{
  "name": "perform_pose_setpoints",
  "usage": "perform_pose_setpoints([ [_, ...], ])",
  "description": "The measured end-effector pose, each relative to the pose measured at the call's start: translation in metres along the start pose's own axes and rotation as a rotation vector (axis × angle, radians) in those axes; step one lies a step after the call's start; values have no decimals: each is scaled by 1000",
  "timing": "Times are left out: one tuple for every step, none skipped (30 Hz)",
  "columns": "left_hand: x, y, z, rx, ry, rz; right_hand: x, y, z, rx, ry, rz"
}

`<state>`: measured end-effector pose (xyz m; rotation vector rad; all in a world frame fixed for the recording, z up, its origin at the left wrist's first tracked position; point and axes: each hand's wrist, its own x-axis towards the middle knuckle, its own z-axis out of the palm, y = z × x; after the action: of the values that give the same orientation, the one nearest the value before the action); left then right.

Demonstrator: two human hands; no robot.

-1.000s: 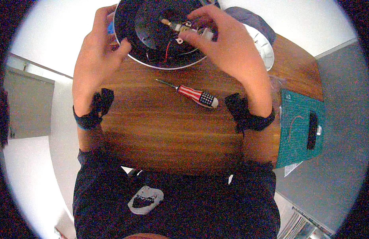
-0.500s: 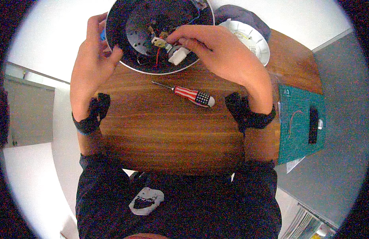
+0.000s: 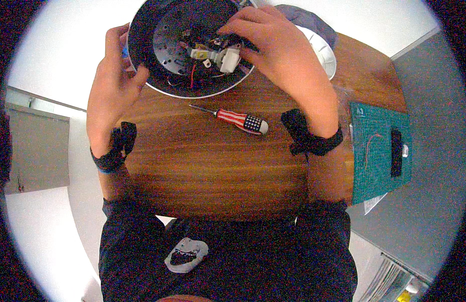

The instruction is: The person uses a screwdriver to loosen screws on the internal wiring of a white cylindrical appliance. They then disconnect wires and remove a component from the unit, placing it on the table.

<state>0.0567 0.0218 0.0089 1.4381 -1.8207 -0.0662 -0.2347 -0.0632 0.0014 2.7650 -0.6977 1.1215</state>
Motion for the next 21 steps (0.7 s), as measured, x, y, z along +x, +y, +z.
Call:
perform_pose_setpoints([
  [0,1,0,-7,-10,-11,-1,2,3,-39,10,-33],
  [0,3,-1,-12,-21,-24,-1,4,5,-75,20,-66],
  [0,4,-3,-16,-31,-38,-1,4,7,-75,12,-75],
  [0,5,-5,3,-71,-71,0,4,8,-75,5,-84],
  [0,5,-7,21,-110,-105,0,4,9,-76,-3,-94],
  [0,5,-8,26,-128,-116,0,3,10,-63,-13,-76],
  [0,4,-8,32,-146,-127,0,3,12,-51,-23,-58],
  [-1,3,-8,24,-144,-115,0,3,13,-39,-33,-40],
  [-1,2,-7,17,-142,-105,0,3,14,-10,-33,-25],
  [-1,1,-7,10,-141,-95,-1,3,15,19,-33,-9],
  [-1,1,-7,4,-139,-88,-1,3,16,49,-33,5],
  [-1,1,-7,5,-141,-92,-1,2,17,39,-41,16],
  [-1,2,-7,7,-144,-97,-2,1,17,30,-50,28],
  [-1,4,-8,16,-151,-114,-2,1,17,20,-58,40],
  [-1,5,-8,21,-151,-121,-3,1,18,22,-59,43],
  [-1,5,-8,26,-151,-127,-3,2,19,23,-60,46],
  [-2,5,-7,28,-144,-124,-3,2,20,24,-60,49],
  [-2,5,-7,31,-141,-120,-3,1,20,10,-51,50],
  [-2,5,-7,35,-138,-115,-2,0,19,-3,-42,51],
  [-2,7,-7,41,-140,-110,-1,-2,18,-17,-33,52],
  [-2,7,-7,45,-136,-96,-1,-2,19,-26,-20,67],
])
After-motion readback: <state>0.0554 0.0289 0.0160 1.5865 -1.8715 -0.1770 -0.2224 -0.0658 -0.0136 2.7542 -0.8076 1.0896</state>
